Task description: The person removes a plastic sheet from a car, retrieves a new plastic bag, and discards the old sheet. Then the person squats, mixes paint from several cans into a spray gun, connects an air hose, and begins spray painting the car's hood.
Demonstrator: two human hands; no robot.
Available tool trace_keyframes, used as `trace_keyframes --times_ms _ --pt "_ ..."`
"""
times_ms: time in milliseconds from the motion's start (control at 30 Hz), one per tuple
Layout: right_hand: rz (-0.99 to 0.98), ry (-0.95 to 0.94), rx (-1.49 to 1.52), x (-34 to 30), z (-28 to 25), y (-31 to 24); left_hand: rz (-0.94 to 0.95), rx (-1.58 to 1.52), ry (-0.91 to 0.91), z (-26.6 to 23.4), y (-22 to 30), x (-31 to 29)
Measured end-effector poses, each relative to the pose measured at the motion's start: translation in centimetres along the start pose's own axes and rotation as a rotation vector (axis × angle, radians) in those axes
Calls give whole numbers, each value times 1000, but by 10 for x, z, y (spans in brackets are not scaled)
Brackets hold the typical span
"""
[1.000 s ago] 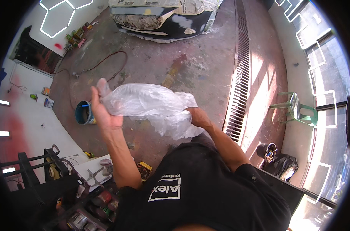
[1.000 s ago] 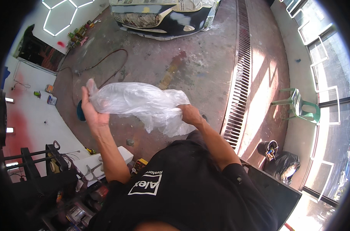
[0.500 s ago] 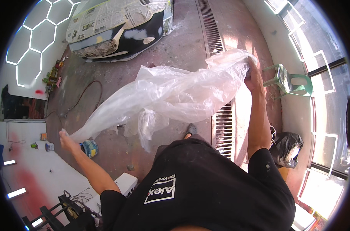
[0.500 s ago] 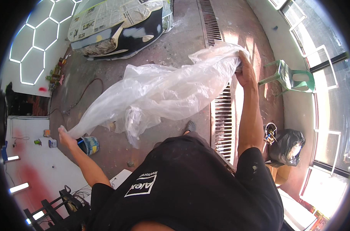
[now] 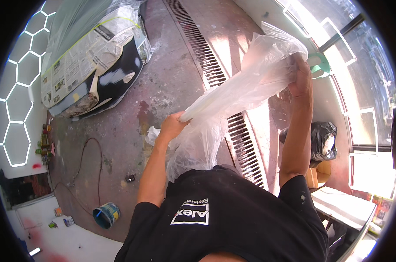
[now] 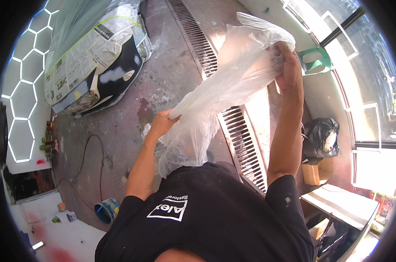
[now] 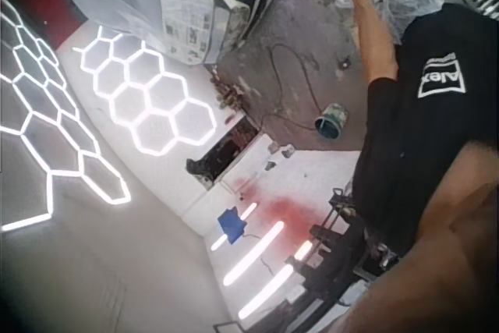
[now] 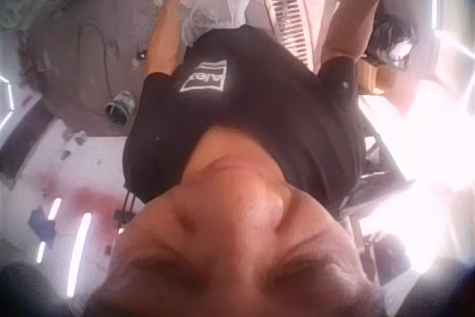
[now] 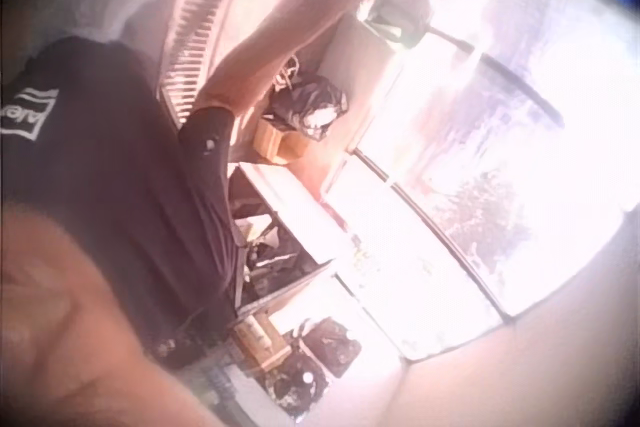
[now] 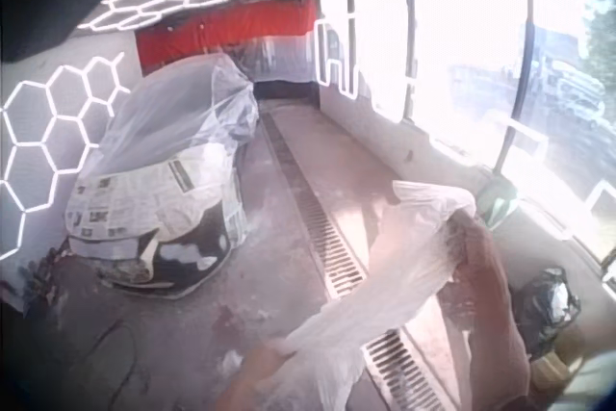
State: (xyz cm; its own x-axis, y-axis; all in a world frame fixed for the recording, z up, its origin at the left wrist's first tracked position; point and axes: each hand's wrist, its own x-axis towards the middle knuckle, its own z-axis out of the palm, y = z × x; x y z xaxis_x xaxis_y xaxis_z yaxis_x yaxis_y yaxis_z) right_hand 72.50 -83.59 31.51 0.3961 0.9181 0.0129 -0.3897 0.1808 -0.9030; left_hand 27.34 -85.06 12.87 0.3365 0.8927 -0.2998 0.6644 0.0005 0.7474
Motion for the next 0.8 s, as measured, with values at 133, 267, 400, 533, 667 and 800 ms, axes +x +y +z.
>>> trace_keyframes --times_ms 133,267,400,533,667,800 --pt "-95 418 -234 19 -109 -20 53 -73 56 -59 15 45" --pt "-81 749 -326 19 -148 -30 168 -71 525 -135 -23 136" --pt "-40 937 -297 37 -199 -24 -38 -395 668 -198 -39 217" --pt "-150 1049 -366 46 -293 -53 180 -280 916 -225 -24 294" --pt "-244 1050 -522 66 -253 -35 438 166 931 -292 31 309" --pt "-339 1268 -1330 100 -82 -27 528 165 603 -321 113 314"
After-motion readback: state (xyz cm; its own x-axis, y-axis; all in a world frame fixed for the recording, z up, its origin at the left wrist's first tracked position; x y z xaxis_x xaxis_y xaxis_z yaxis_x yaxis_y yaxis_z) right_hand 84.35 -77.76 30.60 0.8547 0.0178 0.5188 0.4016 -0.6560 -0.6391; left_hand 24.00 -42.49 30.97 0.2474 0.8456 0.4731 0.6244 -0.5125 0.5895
